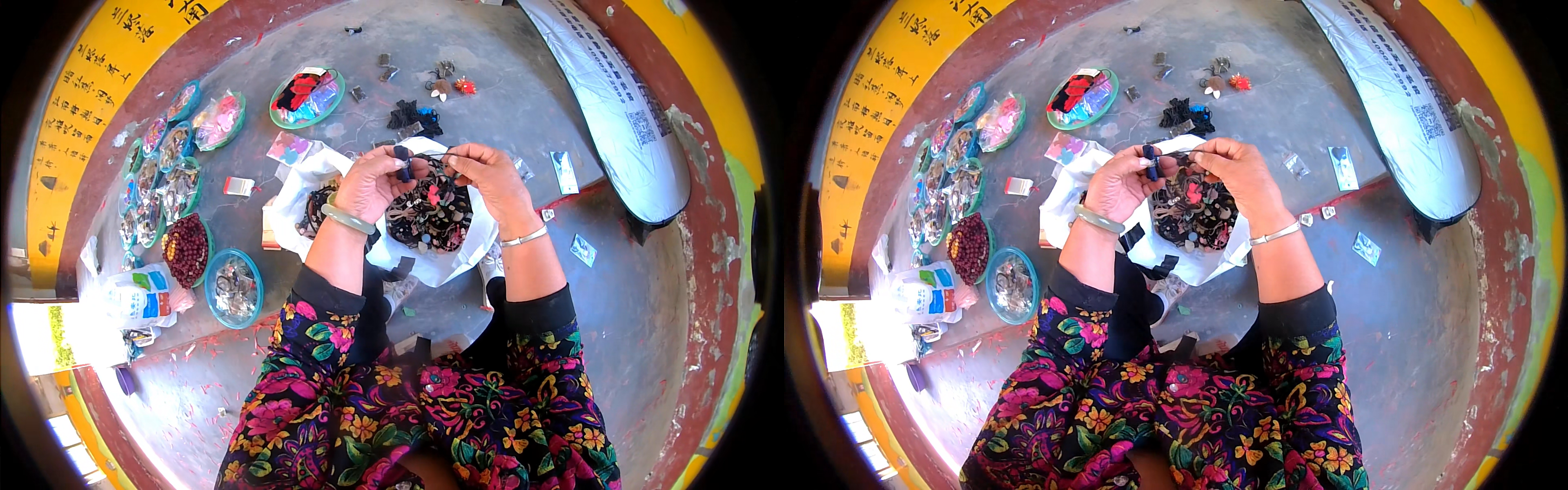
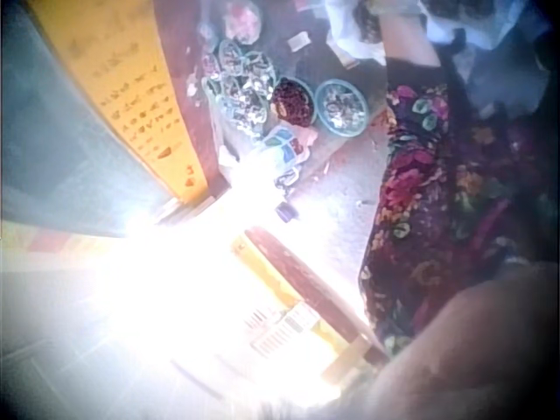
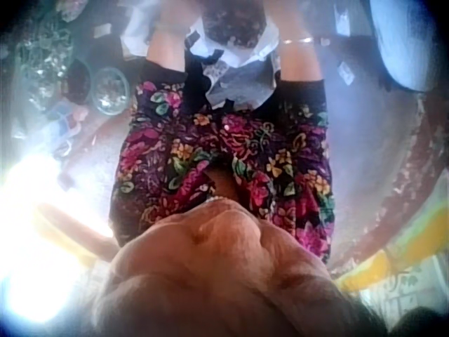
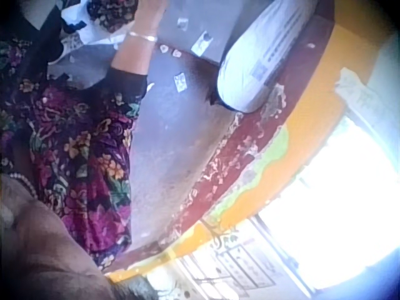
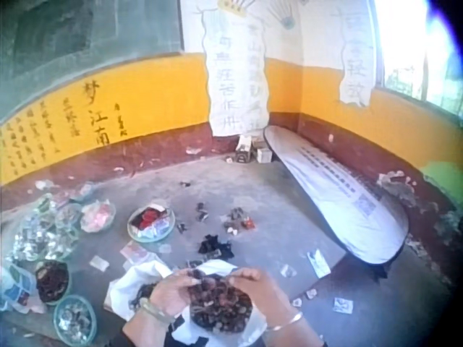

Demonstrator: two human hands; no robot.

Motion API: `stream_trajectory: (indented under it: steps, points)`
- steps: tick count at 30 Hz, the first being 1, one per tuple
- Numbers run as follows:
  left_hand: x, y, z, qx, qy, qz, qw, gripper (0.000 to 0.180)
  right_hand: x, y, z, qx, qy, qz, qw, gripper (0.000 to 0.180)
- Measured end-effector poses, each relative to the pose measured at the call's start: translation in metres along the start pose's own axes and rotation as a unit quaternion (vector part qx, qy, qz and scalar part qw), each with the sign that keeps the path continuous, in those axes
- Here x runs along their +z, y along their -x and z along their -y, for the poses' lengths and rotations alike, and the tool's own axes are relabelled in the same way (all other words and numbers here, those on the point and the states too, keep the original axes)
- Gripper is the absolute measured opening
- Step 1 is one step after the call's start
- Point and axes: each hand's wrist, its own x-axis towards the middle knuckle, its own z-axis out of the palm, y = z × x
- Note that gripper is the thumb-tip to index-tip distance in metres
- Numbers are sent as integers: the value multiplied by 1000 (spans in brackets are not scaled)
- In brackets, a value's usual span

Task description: The person sits on the floor and sorts through various craft supplies, including beads, hair ties, and small plastic bags. They pick up items from a white bag, examine them, and place them into different containers or back into the bag.

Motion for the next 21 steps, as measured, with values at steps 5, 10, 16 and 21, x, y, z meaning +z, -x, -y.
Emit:
stream_trajectory:
  steps: [5, 10, 16, 21]
  points:
    - [-4, -4, 7, -23, -13, 31, 999, 24, -4, 1, 1, 7, -81, 76, 994, 8]
    - [-5, -5, 12, -37, -49, 53, 997, 29, -2, 3, 4, 22, -126, 84, 988, 9]
    - [0, -4, 6, -41, -26, 61, 997, 28, -2, 2, 4, 22, -180, 50, 982, 11]
    - [-1, -5, 6, 27, -6, -8, 1000, 25, -4, -1, -4, 41, -132, 18, 990, 8]
